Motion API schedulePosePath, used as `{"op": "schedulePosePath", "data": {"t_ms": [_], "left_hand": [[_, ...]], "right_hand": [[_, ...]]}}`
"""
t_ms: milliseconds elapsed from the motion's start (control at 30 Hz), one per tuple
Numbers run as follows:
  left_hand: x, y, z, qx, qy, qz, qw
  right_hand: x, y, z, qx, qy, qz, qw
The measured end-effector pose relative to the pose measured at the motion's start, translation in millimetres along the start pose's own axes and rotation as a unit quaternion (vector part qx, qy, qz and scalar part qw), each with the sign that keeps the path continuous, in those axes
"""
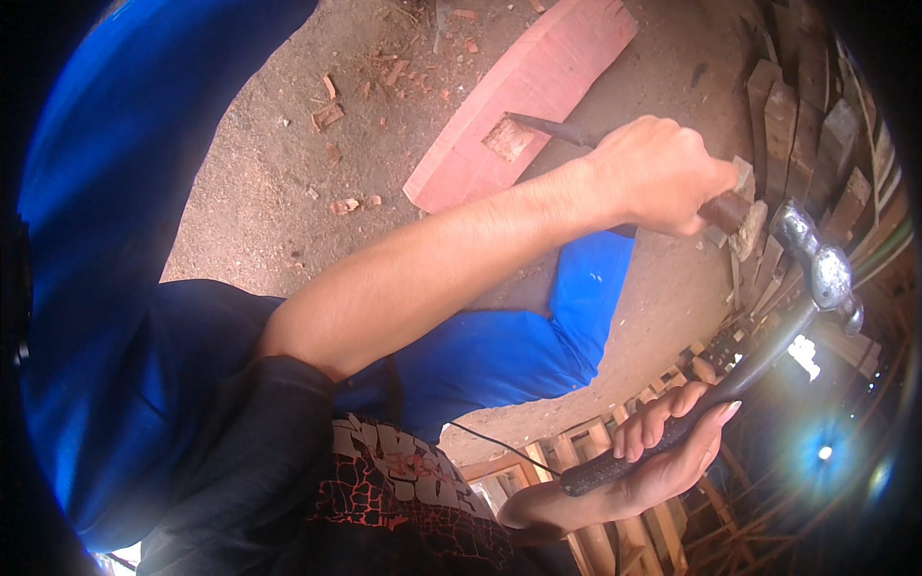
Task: The person sits on the ground and uses a hammer and chisel to carve a rectangular recess into a small piece of pinkish wood. They repeatedly strike the chisel to remove wood chips and deepen the cut.
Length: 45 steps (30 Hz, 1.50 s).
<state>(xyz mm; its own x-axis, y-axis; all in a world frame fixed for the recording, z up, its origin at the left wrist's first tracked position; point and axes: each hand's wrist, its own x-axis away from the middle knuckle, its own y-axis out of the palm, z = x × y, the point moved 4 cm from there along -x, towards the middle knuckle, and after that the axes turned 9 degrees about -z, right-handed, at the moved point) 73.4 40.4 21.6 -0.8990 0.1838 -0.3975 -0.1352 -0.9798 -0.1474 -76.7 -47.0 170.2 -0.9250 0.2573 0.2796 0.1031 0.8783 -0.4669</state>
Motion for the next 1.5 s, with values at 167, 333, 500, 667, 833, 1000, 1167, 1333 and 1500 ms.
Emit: {"op": "schedulePosePath", "data": {"t_ms": [167, 333, 500, 667, 833, 1000, 1167, 1333, 1500], "left_hand": [[8.8, 27.3, 11.0, -0.007, 0.015, -0.090, 0.996], [22.2, 54.3, 15.4, -0.016, 0.040, -0.153, 0.987], [25.2, 72.0, 17.4, -0.039, 0.060, -0.168, 0.983], [24.7, 66.4, 10.7, -0.070, 0.058, -0.143, 0.985], [25.6, 61.3, 5.5, -0.105, 0.065, -0.106, 0.987], [37.7, 57.4, 6.5, -0.090, 0.112, -0.065, 0.987], [48.2, 31.4, 13.3, -0.081, 0.147, -0.046, 0.985], [49.9, -26.6, 9.3, -0.021, -0.092, 0.063, 0.994], [39.8, -86.3, -10.9, 0.096, -0.136, -0.017, 0.986]], "right_hand": [[3.5, -5.7, 5.7, -0.022, 0.016, 0.008, 1.000], [9.2, -16.1, 20.8, -0.047, 0.033, 0.031, 0.998], [10.6, -34.1, 40.8, -0.091, 0.061, 0.013, 0.994], [9.1, -38.2, 59.6, -0.098, 0.068, 0.037, 0.992], [9.7, -45.8, 76.0, -0.108, 0.065, 0.019, 0.992], [16.4, -47.1, 88.4, -0.143, 0.083, 0.006, 0.986], [29.7, -50.0, 122.0, -0.261, 0.047, -0.084, 0.961], [13.6, -27.0, 151.9, -0.313, 0.030, -0.147, 0.938], [-14.0, 4.8, 196.2, -0.307, 0.243, -0.158, 0.907]]}}
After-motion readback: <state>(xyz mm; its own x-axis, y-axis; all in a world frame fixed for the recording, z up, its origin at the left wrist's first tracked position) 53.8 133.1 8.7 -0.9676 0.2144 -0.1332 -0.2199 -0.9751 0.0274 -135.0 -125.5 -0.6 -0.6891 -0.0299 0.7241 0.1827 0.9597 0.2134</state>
